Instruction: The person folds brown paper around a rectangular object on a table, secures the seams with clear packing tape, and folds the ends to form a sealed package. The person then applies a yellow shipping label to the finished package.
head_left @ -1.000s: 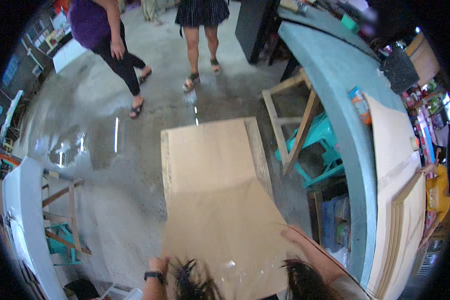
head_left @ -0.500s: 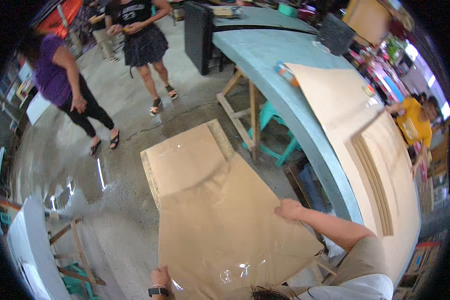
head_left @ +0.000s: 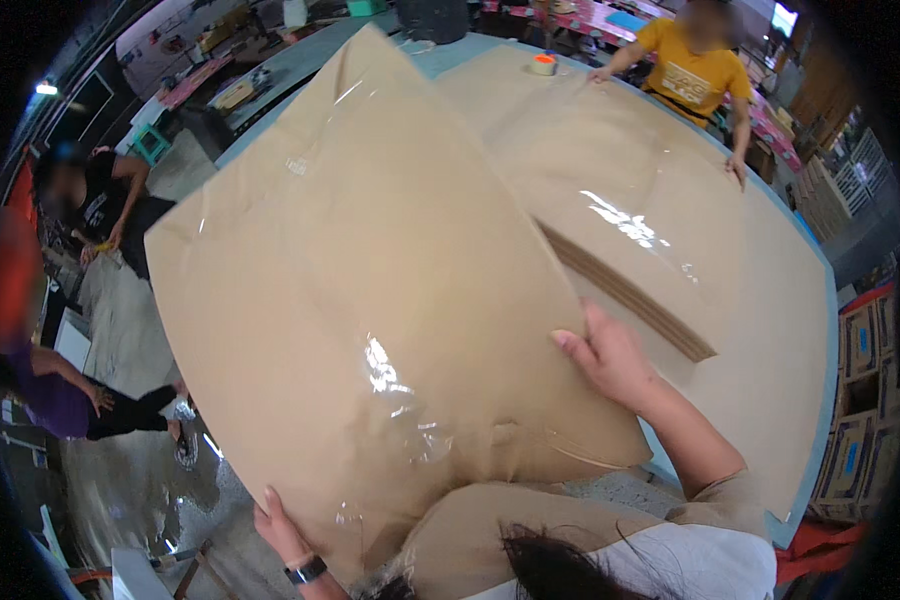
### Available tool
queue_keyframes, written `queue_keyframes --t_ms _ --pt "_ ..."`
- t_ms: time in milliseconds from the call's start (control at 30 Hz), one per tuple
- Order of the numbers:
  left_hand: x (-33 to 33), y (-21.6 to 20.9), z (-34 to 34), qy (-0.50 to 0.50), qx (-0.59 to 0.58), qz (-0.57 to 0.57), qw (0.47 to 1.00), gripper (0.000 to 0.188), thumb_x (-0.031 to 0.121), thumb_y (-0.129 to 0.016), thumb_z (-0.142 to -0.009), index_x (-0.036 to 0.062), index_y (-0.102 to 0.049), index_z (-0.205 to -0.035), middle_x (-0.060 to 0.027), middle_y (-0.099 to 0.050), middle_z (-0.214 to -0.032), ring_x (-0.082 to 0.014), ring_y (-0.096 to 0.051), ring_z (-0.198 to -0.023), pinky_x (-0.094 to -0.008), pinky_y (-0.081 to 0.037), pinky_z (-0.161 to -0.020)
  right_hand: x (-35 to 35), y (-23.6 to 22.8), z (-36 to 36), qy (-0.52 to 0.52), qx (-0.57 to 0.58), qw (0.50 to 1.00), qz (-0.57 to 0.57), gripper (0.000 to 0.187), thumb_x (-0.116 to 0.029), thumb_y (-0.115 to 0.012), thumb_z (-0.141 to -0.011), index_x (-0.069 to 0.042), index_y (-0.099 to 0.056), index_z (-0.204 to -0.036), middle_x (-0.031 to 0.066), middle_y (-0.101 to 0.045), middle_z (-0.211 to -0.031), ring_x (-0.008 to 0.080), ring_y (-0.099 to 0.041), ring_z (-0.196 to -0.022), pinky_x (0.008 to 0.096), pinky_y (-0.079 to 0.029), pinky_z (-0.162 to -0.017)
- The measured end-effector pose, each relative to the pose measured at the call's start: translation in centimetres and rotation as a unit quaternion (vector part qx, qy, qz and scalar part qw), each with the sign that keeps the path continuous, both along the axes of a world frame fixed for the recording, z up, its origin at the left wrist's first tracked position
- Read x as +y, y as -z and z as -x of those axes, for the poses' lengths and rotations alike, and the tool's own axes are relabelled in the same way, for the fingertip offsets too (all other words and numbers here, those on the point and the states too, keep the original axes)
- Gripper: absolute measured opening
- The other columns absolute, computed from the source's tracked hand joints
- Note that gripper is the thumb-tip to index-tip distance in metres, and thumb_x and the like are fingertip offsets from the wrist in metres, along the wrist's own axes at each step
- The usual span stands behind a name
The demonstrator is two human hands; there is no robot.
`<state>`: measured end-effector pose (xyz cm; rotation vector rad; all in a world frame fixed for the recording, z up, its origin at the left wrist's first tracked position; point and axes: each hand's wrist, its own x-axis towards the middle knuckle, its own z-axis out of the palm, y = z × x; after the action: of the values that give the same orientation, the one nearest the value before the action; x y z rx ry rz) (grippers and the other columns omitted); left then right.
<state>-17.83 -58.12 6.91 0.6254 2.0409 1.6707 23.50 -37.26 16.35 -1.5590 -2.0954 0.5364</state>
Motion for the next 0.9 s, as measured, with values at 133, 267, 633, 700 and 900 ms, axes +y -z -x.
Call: queue_keyframes --t_ms 133,267,633,700,900 --pt "10.7 -2.5 -6.5 0.105 0.054 -0.037 0.992 0.04 0.031 -0.055 -0.085 -0.0067 -0.054 -0.098 -0.0098 -0.06 -0.09 -0.0141 -0.054 -0.079 -0.0277 -0.044 -0.071 -0.1 -0.7 -9.5 0.142 0.069 0.987 0.028 0.036 -0.028 -0.052 -0.085 0.001 -0.045 -0.106 0.0209 -0.059 -0.08 0.0381 -0.057 -0.075 0.0418 -0.045 -0.066" --pt "23.8 -3.8 -12.8 0.224 0.128 0.019 0.966 0.037 0.032 -0.058 -0.083 -0.0045 -0.056 -0.082 -0.0059 -0.057 -0.072 -0.0116 -0.048 -0.065 -0.0277 -0.04 -0.06 0.4 3.0 -18.5 0.24 0.204 0.947 -0.059 0.03 -0.024 -0.051 -0.085 0.002 -0.048 -0.1 0.0185 -0.061 -0.083 0.0296 -0.06 -0.076 0.0367 -0.045 -0.07" --pt "57.6 -1.9 -26.0 0.503 0.18 0.238 0.811 0.035 0.031 -0.058 -0.08 -0.0025 -0.056 -0.07 -0.0091 -0.055 -0.063 -0.0163 -0.051 -0.061 -0.0317 -0.042 -0.058 2.2 7.6 -28.6 0.547 0.314 0.771 0.084 0.034 -0.02 -0.053 -0.082 0.006 -0.052 -0.103 0.0168 -0.059 -0.095 0.022 -0.055 -0.09 0.0332 -0.043 -0.081" --pt "61.7 1.6 -27.2 0.53 0.204 0.211 0.796 0.037 0.032 -0.058 -0.08 -0.0036 -0.057 -0.073 -0.0116 -0.057 -0.066 -0.0186 -0.053 -0.063 -0.0331 -0.043 -0.06 3.7 9.4 -31.2 0.533 0.331 0.776 0.071 0.034 -0.02 -0.053 -0.082 0.006 -0.052 -0.103 0.0165 -0.059 -0.097 0.0226 -0.055 -0.091 0.0334 -0.042 -0.082" --pt "69.2 3.2 -35.1 0.55 0.366 0.133 0.739 0.049 0.042 -0.051 -0.08 -0.006 -0.059 -0.087 -0.0269 -0.058 -0.091 -0.0392 -0.055 -0.088 -0.0422 -0.042 -0.077 10.0 9.4 -36.0 0.572 0.219 0.786 0.078 0.04 -0.026 -0.054 -0.081 0.006 -0.054 -0.104 0.017 -0.06 -0.1 0.024 -0.056 -0.093 0.0336 -0.042 -0.082"
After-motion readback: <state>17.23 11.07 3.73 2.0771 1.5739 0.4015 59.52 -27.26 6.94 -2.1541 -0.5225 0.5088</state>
